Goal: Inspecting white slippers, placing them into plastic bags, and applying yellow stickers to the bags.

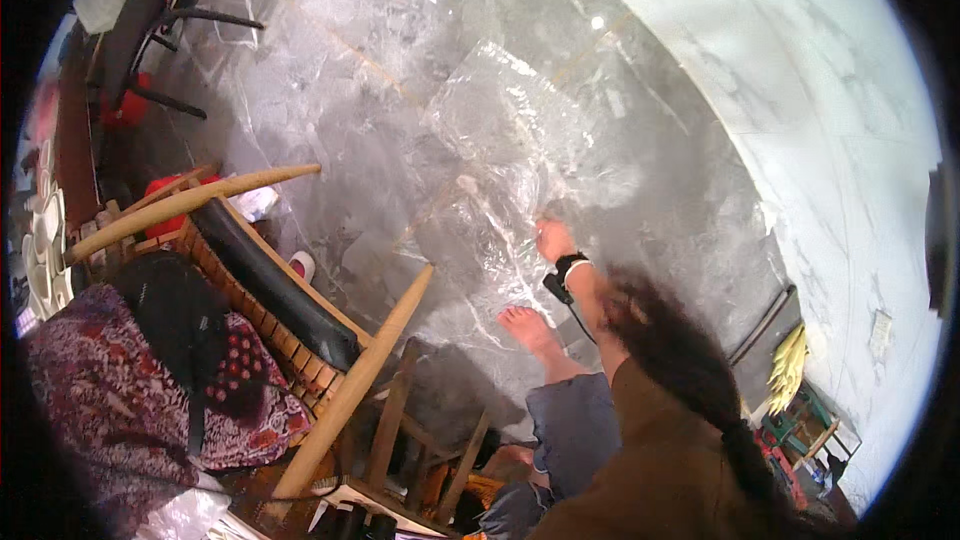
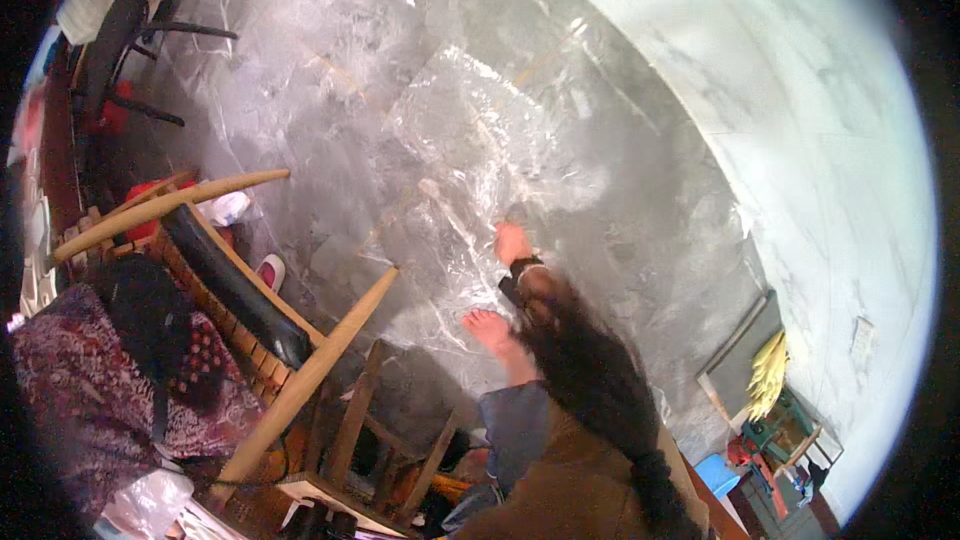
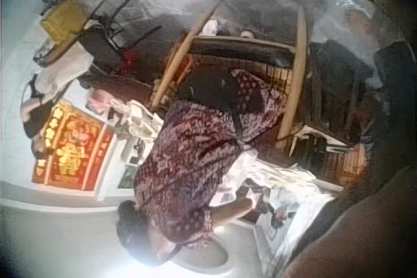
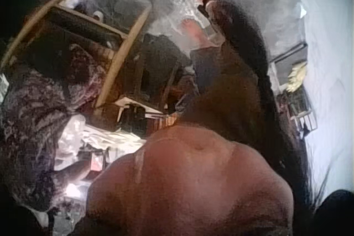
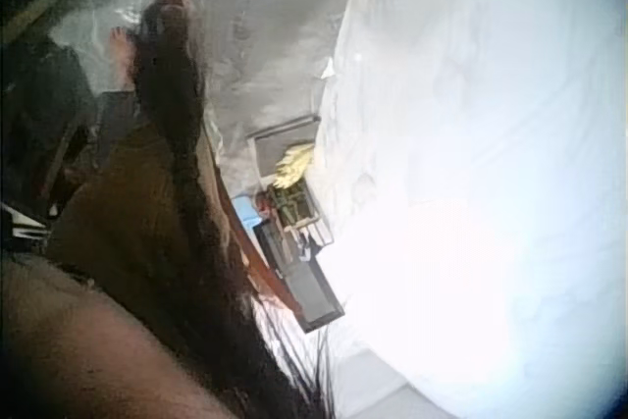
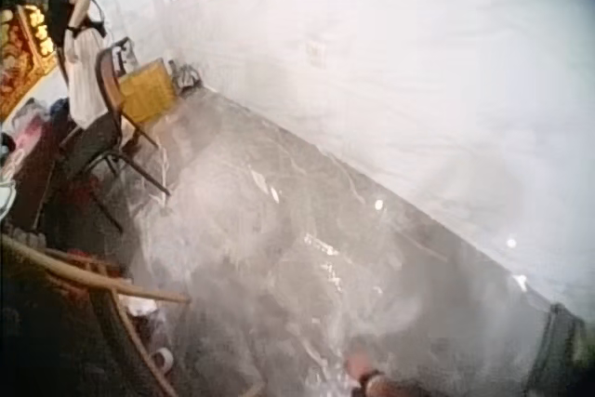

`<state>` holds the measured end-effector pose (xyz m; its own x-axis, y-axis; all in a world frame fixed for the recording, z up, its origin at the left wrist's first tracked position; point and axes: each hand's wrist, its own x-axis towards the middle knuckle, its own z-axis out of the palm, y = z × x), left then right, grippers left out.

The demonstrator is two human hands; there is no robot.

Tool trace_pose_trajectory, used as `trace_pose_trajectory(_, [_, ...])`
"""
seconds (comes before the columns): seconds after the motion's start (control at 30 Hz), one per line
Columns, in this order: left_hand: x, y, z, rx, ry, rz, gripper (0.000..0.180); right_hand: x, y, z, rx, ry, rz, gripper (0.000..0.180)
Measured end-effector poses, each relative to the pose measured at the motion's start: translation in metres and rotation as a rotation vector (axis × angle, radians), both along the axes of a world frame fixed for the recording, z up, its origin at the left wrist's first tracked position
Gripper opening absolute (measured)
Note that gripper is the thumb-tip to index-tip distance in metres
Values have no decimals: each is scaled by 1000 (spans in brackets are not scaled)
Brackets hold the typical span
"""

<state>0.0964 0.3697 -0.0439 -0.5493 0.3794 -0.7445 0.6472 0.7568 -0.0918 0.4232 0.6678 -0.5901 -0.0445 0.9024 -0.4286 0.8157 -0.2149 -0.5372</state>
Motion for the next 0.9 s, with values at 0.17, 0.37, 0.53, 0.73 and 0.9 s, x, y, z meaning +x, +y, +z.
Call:
trace_pose_trajectory(0.17, [-8, -6, 7, 49, -46, -27, 69, 8, 12, 30, 149, 270, 82, 30])
trace_pose_trajectory(0.37, [-9, 5, 0, -1, -48, -1, 68, -4, 87, -14, -150, -44, -334, 46])
trace_pose_trajectory(0.53, [-7, 29, -18, -59, -116, 7, 67, 22, 96, -90, -485, -147, -566, 47])
trace_pose_trajectory(0.73, [-5, 48, -11, -118, -117, 44, 66, -47, 84, -76, -237, -172, -682, 35])
trace_pose_trajectory(0.9, [-12, 55, 10, -88, -185, 43, 65, -24, 83, -75, -18, 29, -595, 19])
